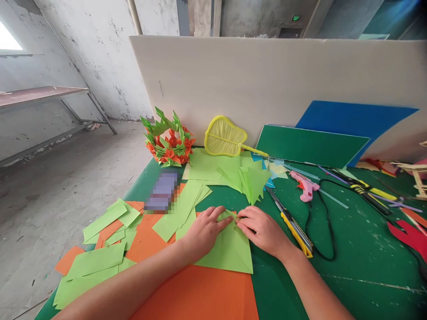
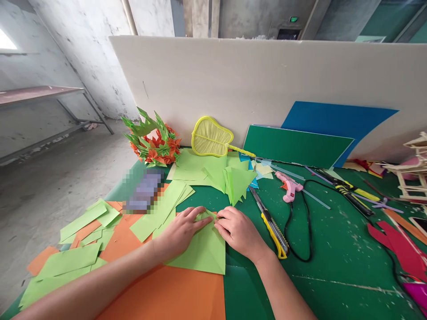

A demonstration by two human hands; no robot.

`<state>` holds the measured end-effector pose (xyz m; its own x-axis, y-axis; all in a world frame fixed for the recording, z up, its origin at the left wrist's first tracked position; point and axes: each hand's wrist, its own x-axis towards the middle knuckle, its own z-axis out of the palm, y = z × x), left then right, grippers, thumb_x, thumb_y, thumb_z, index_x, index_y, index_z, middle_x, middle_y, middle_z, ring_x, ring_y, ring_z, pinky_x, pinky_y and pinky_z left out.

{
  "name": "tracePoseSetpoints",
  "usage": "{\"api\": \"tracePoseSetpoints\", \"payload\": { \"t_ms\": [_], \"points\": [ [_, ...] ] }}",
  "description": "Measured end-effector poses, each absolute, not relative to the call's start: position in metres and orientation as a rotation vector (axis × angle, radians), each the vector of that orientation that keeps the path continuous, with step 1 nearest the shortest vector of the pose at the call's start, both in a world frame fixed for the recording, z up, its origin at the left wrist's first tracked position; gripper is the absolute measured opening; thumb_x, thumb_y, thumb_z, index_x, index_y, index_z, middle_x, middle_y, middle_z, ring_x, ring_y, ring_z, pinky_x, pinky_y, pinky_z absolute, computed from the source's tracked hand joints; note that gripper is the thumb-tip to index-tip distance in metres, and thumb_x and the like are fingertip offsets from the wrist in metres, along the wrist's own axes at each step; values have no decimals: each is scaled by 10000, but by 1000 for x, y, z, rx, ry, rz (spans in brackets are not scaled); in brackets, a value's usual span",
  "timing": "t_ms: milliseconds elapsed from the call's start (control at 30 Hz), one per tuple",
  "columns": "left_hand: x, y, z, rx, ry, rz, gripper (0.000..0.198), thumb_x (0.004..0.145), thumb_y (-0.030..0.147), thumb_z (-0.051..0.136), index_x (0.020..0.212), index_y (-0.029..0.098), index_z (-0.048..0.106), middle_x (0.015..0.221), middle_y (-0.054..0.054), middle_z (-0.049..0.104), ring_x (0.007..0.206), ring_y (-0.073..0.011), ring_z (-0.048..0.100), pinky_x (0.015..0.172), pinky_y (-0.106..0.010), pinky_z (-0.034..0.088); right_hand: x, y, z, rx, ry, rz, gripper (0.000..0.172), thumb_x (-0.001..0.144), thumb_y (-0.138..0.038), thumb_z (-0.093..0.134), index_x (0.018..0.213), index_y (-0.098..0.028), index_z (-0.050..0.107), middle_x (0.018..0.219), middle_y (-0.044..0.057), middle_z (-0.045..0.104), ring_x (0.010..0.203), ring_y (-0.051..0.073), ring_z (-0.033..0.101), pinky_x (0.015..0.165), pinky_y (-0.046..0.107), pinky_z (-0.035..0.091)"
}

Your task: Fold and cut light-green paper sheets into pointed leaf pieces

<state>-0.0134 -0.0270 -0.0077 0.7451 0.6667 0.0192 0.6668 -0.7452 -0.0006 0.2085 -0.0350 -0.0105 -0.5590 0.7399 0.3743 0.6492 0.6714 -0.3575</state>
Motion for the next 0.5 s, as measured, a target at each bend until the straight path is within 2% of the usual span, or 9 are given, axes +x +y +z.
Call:
{"api": "tracePoseSetpoints", "payload": {
  "t_ms": [300, 400, 500],
  "points": [
    [-12, -29, -6, -2954, -1195, -74, 613, 839, 59, 454, 1411, 277, 444, 1314, -103, 478, 1105, -255, 498, 908, -365, 467, 202, -34, -24, -1162, -2299, 226, 258, 990, -235, 412, 855, -197, 629, 888, 77, 643, 864, 213, 594, 758, 367, 524],
    [-14, -30, -9, -2966, -1239, -144, 653, 813, 4, 420, 1398, 289, 460, 1373, -106, 411, 1106, -249, 505, 910, -374, 475, 198, -33, -28, -1210, -2275, 210, 229, 994, -213, 394, 1032, -192, 619, 971, 90, 643, 911, 225, 591, 785, 376, 523],
    [-15, -29, -13, -2994, -1240, -214, 637, 808, -6, 409, 1376, 271, 488, 1365, -109, 400, 1085, -238, 512, 915, -381, 480, 195, -32, -31, -1251, -2315, 182, 342, 979, -144, 374, 1268, -215, 543, 1043, 98, 622, 953, 237, 580, 797, 383, 523]
  ]
}}
